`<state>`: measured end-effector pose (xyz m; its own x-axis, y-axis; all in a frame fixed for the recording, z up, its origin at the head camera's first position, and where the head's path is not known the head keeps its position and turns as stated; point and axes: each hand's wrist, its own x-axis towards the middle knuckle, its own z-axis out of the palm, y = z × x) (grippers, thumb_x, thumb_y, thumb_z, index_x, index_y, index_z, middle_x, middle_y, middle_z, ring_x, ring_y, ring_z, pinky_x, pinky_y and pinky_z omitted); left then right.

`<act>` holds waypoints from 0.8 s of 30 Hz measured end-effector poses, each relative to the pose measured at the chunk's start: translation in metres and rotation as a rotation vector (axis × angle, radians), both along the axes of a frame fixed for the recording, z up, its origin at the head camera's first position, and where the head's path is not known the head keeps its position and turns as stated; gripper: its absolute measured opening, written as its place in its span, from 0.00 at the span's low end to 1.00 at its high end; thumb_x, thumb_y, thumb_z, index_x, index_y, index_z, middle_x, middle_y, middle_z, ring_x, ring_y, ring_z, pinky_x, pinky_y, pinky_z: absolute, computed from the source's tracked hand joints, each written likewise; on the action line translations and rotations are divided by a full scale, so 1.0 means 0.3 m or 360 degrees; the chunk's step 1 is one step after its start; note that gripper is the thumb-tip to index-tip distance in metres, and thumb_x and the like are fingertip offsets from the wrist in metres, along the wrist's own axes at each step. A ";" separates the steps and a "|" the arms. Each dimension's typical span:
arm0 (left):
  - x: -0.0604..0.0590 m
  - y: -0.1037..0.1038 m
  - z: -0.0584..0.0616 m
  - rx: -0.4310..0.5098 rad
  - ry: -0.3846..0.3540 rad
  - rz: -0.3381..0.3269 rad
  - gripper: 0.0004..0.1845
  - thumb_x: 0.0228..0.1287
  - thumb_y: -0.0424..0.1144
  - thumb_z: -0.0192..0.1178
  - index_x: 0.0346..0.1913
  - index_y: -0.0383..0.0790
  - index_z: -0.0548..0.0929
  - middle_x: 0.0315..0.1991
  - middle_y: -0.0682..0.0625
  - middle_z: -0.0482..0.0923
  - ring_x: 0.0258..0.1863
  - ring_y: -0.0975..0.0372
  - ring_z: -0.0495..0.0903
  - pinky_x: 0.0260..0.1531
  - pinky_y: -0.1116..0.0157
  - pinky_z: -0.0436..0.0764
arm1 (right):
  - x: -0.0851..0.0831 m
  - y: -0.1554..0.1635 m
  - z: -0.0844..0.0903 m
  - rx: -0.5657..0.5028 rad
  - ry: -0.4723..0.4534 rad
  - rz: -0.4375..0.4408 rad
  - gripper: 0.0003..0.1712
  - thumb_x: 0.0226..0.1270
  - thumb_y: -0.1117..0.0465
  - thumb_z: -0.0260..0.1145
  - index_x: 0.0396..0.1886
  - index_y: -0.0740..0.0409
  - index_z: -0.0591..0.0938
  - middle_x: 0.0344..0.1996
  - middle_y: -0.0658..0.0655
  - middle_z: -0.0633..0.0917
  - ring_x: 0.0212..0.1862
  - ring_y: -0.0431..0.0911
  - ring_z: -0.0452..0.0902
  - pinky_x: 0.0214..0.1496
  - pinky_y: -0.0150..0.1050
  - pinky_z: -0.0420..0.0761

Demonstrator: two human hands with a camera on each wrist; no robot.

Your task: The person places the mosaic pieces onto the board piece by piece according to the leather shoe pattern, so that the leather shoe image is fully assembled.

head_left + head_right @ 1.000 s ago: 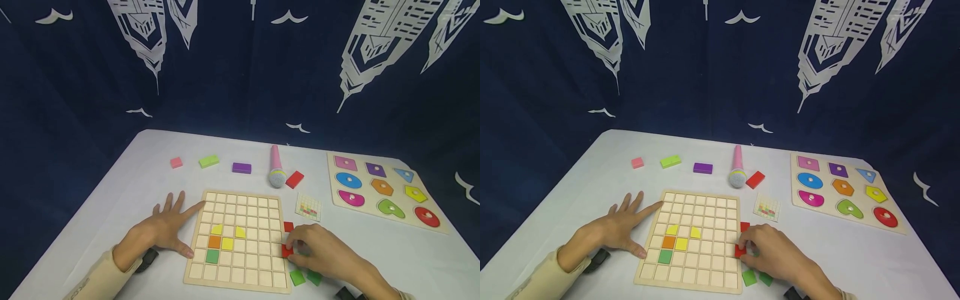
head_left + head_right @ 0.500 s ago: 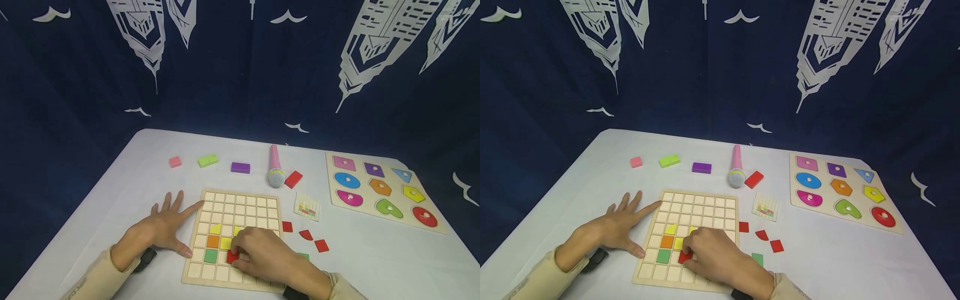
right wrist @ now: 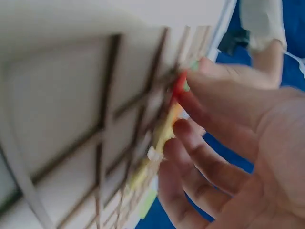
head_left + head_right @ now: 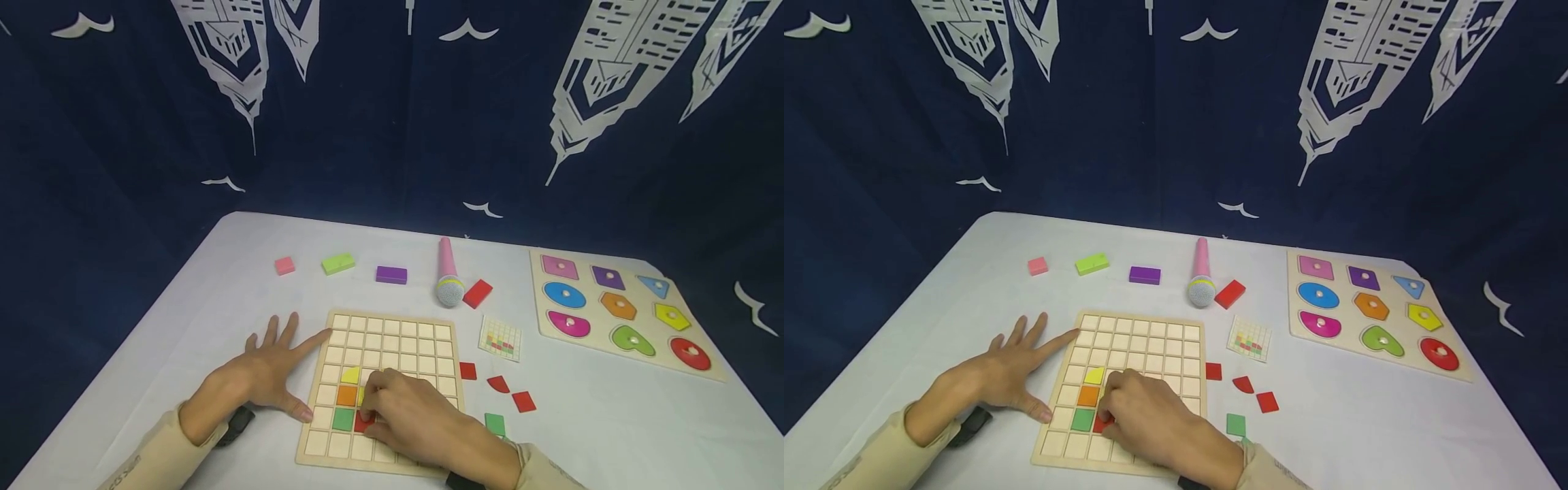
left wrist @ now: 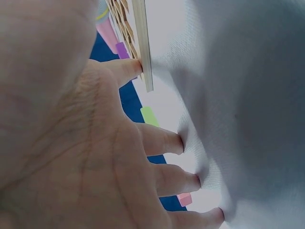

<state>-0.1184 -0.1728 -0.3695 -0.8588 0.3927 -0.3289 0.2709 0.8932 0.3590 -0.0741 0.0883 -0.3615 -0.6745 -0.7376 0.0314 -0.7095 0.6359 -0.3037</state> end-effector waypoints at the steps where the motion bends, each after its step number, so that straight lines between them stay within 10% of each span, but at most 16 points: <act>1: 0.000 0.000 -0.001 -0.0001 -0.0002 0.0002 0.71 0.28 0.65 0.80 0.80 0.60 0.51 0.78 0.26 0.36 0.74 0.25 0.34 0.64 0.23 0.44 | 0.000 0.012 0.002 -0.0007 -0.0018 0.0002 0.04 0.62 0.53 0.75 0.36 0.45 0.90 0.38 0.38 0.81 0.41 0.31 0.74 0.39 0.25 0.78; 10: 0.000 0.001 -0.002 0.0003 -0.0016 0.0019 0.71 0.27 0.63 0.81 0.80 0.60 0.51 0.79 0.27 0.35 0.75 0.26 0.33 0.64 0.23 0.43 | -0.028 0.175 0.000 -0.0123 -0.0174 -0.0241 0.08 0.62 0.56 0.74 0.42 0.47 0.89 0.40 0.39 0.83 0.44 0.34 0.77 0.46 0.34 0.82; 24: -0.003 0.007 0.000 -0.0002 -0.0024 0.0036 0.72 0.25 0.63 0.82 0.80 0.60 0.52 0.79 0.27 0.35 0.75 0.26 0.33 0.64 0.23 0.43 | -0.132 0.335 -0.011 -0.0038 -0.0018 -0.0689 0.11 0.54 0.63 0.77 0.36 0.49 0.85 0.35 0.44 0.83 0.38 0.40 0.72 0.40 0.37 0.78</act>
<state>-0.1192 -0.1706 -0.3696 -0.8624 0.3728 -0.3425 0.2450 0.8994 0.3619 -0.1136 0.1888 -0.3649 -0.9219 -0.3858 0.0359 -0.3755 0.8668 -0.3282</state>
